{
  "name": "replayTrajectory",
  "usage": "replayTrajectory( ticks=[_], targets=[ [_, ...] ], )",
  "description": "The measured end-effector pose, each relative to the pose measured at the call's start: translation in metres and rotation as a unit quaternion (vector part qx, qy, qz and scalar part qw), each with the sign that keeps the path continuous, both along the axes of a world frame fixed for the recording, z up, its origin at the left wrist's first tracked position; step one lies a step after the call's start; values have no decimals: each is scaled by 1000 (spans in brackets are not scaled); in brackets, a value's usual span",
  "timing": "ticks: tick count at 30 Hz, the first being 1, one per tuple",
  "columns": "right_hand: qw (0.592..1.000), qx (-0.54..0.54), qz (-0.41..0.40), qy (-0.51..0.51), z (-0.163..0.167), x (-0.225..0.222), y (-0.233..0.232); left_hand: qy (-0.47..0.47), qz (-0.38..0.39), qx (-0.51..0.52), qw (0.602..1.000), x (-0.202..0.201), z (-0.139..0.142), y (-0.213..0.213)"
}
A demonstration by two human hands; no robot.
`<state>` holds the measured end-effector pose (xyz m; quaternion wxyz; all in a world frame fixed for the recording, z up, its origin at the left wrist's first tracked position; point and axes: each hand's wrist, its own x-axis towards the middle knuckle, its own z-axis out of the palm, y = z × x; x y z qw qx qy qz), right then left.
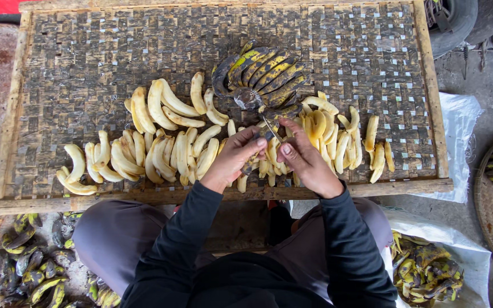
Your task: The person sits on the floor in front of a woven bamboo tray and peels bananas one at a time using a small knife, placing the peeled bananas on the tray and discarding peels to the side.
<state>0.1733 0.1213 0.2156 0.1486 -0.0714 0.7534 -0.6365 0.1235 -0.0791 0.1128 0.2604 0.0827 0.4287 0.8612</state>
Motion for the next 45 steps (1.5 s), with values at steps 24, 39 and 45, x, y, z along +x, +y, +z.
replayTrajectory(
  ticks=[24, 39, 45],
  targets=[
    [992, 89, 4, 89, -9, 18, -25, 505, 211, -473, 690, 31, 51, -23],
    [933, -263, -209, -129, -19, -4, -18, 261, 350, -57, 898, 8, 11, -21],
    [946, -197, -256, -7, -16, -1, -7, 26, 336, 207, 919, 1, 20, -52]
  ],
)
